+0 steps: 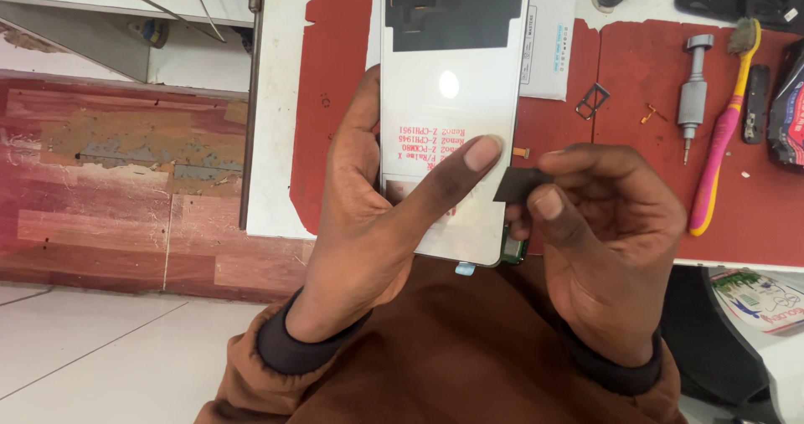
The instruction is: The person cleans the internal frame of a disassembled smartphone with a toothbrush, then uses a screwdriver to secure the camera module and other internal components. They handle the motherboard and a new screen assembly, aligning parts and preparing for reassembly.
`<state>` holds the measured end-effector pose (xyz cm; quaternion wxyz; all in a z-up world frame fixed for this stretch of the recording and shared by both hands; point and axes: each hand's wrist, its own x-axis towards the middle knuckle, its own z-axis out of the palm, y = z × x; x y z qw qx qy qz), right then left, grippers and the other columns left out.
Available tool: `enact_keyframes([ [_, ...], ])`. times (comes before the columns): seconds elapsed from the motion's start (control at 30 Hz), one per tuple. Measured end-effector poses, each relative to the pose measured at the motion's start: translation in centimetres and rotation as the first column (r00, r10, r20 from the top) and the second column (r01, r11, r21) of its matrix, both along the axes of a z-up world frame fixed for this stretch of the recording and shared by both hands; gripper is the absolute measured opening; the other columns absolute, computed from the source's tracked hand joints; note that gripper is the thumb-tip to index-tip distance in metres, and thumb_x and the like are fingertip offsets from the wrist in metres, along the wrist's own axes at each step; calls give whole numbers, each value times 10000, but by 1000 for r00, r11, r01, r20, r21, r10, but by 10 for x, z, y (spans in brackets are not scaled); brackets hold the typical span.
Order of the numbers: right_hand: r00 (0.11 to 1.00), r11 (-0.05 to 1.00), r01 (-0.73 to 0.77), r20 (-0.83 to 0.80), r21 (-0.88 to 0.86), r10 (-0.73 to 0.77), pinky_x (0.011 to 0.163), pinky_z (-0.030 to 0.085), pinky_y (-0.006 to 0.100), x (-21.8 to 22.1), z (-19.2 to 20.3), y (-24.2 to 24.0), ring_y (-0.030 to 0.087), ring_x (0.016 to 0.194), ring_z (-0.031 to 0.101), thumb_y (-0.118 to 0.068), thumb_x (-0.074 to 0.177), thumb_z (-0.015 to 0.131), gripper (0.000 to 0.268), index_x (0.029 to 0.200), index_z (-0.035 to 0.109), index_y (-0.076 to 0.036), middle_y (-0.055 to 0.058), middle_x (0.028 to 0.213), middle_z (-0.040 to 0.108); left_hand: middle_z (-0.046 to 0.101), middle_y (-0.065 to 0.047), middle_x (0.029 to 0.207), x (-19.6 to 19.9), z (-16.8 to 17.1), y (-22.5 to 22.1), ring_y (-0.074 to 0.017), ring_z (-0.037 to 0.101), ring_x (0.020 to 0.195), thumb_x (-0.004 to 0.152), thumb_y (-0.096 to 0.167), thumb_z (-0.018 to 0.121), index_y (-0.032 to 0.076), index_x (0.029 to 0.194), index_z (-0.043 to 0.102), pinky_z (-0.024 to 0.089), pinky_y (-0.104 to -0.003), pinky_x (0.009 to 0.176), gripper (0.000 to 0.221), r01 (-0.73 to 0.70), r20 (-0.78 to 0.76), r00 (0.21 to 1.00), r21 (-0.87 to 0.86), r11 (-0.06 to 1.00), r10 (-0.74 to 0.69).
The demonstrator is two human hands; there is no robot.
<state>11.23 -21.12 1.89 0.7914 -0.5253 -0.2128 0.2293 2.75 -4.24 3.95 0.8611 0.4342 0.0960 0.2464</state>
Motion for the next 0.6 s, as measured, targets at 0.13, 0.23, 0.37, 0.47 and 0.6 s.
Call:
enact_keyframes([
  [0.13,1000,1000,25,5,-16,-25,768,608,281,-2,1,2,165,888,733,15,1088,701,172,1212,623,107,173,1019,741,710,-110,1074,1,2,1,-132,735,930,946,48,737,-26,1354,465,654,-281,804,496,-15,-64,998,-28,999,13],
  [0.23,999,999,35,34,-13,-35,747,596,266,-2,0,4,148,857,721,8,1102,703,182,1232,633,113,159,992,742,706,-107,1065,1,1,-1,-116,717,921,1008,46,763,-36,1378,470,619,-250,791,479,-12,-24,1000,-14,1000,11],
  [0.37,997,998,59,48,-22,-58,716,589,259,-3,-4,6,145,810,718,-8,1093,706,176,1203,638,109,150,950,747,707,-110,1061,1,-4,-2,-117,709,923,1032,38,772,-49,1386,474,607,-246,795,471,-17,-15,1000,2,1000,17],
  [0.47,993,995,85,80,-44,-81,713,578,245,-5,-6,5,121,787,696,-9,1100,721,167,1192,645,108,137,931,741,709,-107,1086,0,-4,-3,-124,722,971,1020,37,767,-47,1377,471,629,-264,854,471,-25,-17,1000,-9,1000,24],
  [0.6,981,986,140,147,-85,-127,763,541,201,-8,-9,5,95,808,676,0,1118,741,153,1182,661,114,132,936,741,708,-111,1085,-1,-4,-4,-121,712,968,1035,44,770,-40,1390,473,615,-260,855,470,-33,0,999,-33,999,33],
])
